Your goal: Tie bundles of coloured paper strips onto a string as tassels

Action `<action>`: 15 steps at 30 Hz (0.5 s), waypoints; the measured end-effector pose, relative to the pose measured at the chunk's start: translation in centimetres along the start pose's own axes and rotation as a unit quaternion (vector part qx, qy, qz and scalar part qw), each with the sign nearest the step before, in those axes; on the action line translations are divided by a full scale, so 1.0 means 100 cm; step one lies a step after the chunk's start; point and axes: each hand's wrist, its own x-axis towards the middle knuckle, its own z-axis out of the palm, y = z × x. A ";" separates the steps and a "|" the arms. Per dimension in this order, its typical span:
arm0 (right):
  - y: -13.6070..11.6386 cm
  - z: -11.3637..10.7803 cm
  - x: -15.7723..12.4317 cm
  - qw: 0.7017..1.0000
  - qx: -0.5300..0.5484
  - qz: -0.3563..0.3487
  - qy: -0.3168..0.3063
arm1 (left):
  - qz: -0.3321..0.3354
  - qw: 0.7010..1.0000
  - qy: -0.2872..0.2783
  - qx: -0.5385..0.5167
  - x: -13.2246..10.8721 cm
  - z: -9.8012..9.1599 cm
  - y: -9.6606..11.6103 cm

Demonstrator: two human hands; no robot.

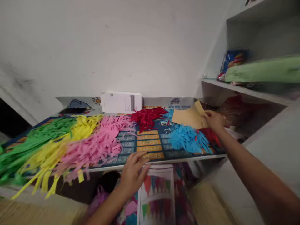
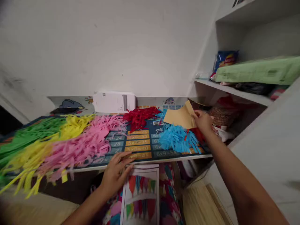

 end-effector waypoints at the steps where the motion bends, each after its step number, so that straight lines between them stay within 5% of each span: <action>1: -0.008 0.000 -0.002 1.000 0.014 -0.020 -0.014 | -0.004 1.000 -0.013 -0.008 0.007 0.001 0.000; 4: -0.041 -0.002 -0.012 0.992 0.052 -0.108 -0.041 | -0.022 0.999 -0.014 -0.029 0.038 0.003 0.000; 9: -0.124 -0.017 -0.035 0.944 0.113 -0.305 -0.059 | -0.054 0.993 0.093 -0.045 0.119 -0.005 -0.001; 13: -0.164 -0.027 -0.044 0.918 0.167 -0.350 -0.087 | -0.076 0.987 -0.047 -0.133 0.155 -0.021 -0.002; 15: -0.171 -0.027 -0.044 0.915 0.184 -0.347 -0.088 | -0.132 0.967 -0.066 -0.206 0.154 -0.028 -0.001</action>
